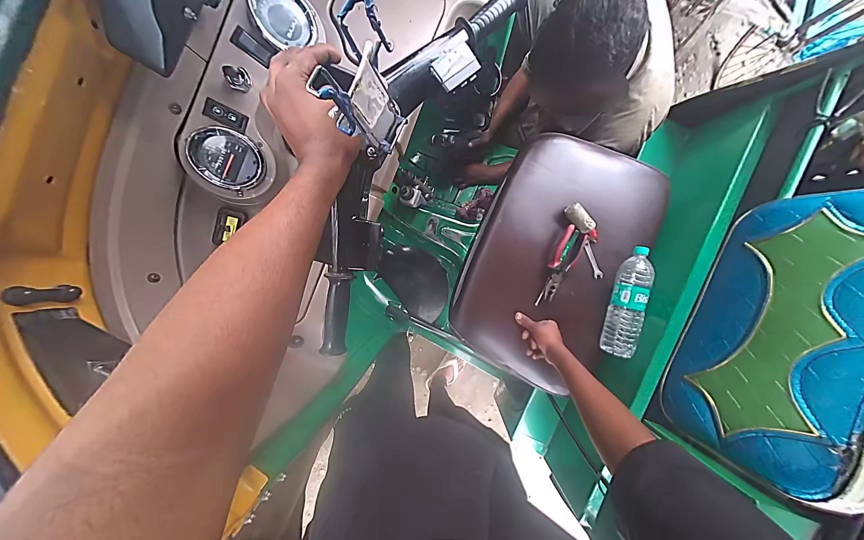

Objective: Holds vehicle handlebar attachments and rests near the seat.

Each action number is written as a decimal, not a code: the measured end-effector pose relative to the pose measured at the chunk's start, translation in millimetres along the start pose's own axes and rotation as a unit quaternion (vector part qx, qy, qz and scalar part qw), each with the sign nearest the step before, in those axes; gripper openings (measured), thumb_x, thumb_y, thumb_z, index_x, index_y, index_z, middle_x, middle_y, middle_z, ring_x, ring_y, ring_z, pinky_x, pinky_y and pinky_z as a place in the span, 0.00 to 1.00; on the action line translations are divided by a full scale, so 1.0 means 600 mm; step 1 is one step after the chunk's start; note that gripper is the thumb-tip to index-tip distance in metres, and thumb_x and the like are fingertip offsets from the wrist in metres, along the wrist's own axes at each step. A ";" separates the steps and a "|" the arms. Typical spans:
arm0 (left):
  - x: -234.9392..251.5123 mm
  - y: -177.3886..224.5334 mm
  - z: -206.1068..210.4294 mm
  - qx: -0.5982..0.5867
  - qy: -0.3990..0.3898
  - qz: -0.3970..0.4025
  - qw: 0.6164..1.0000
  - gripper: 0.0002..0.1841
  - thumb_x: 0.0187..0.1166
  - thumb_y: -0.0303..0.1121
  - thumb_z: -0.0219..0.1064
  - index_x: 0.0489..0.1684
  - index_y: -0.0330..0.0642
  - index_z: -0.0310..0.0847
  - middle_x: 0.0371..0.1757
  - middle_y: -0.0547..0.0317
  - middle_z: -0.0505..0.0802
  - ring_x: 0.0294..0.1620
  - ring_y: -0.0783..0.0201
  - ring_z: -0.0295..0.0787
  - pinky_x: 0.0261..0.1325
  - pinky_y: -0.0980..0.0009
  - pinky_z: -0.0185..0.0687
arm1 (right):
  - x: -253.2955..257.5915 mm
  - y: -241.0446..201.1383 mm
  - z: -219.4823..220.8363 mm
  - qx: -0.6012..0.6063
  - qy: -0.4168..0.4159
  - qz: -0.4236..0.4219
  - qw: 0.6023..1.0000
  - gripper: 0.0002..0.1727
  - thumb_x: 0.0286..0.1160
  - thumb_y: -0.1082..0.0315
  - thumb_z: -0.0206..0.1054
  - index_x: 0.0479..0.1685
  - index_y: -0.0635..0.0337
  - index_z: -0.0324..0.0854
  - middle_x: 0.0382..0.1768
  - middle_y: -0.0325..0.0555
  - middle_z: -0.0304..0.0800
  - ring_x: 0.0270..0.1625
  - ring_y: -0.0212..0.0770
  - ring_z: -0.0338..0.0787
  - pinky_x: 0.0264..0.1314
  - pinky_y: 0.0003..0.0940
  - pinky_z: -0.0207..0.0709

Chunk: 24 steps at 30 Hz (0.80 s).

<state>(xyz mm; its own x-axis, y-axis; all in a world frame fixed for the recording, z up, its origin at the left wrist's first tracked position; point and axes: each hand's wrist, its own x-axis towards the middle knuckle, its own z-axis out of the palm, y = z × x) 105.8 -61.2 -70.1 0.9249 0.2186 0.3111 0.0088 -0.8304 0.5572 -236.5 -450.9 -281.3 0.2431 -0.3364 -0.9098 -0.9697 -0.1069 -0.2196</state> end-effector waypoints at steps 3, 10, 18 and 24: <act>0.001 0.003 -0.002 0.000 -0.010 -0.012 1.000 0.25 0.53 0.37 0.73 0.57 0.61 0.91 0.66 0.64 0.91 0.72 0.64 0.82 0.76 0.56 0.71 | -0.001 -0.001 0.000 0.004 -0.001 -0.002 1.000 0.34 0.68 0.33 0.75 0.15 0.55 0.79 0.07 0.39 0.75 0.07 0.38 0.75 0.11 0.38 0.76; 0.000 -0.002 -0.003 -0.005 -0.020 -0.009 1.000 0.28 0.49 0.36 0.74 0.58 0.61 0.90 0.68 0.64 0.90 0.73 0.62 0.82 0.75 0.53 0.72 | -0.003 -0.001 -0.001 0.007 0.002 0.000 1.000 0.34 0.68 0.34 0.76 0.14 0.56 0.79 0.06 0.39 0.74 0.07 0.38 0.75 0.11 0.38 0.76; 0.002 -0.001 -0.001 -0.010 -0.014 -0.010 1.000 0.25 0.52 0.37 0.73 0.57 0.61 0.91 0.67 0.62 0.91 0.72 0.61 0.82 0.75 0.52 0.70 | -0.001 -0.002 0.000 0.008 0.000 -0.004 1.000 0.33 0.68 0.34 0.76 0.15 0.56 0.80 0.06 0.40 0.75 0.06 0.38 0.75 0.10 0.39 0.76; 0.002 -0.001 0.001 -0.014 -0.012 -0.020 1.000 0.25 0.52 0.35 0.73 0.56 0.62 0.91 0.67 0.64 0.91 0.72 0.63 0.82 0.74 0.54 0.71 | -0.002 -0.003 0.001 0.007 0.000 0.002 1.000 0.33 0.68 0.34 0.76 0.15 0.56 0.79 0.07 0.39 0.75 0.06 0.38 0.75 0.11 0.38 0.76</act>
<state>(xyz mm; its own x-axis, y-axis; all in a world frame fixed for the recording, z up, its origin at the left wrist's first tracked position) 107.4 -60.7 -70.3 0.9328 0.2394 0.2693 0.0365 -0.8064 0.5902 -234.9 -449.9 -279.8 0.2399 -0.3374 -0.9103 -0.9707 -0.0934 -0.2212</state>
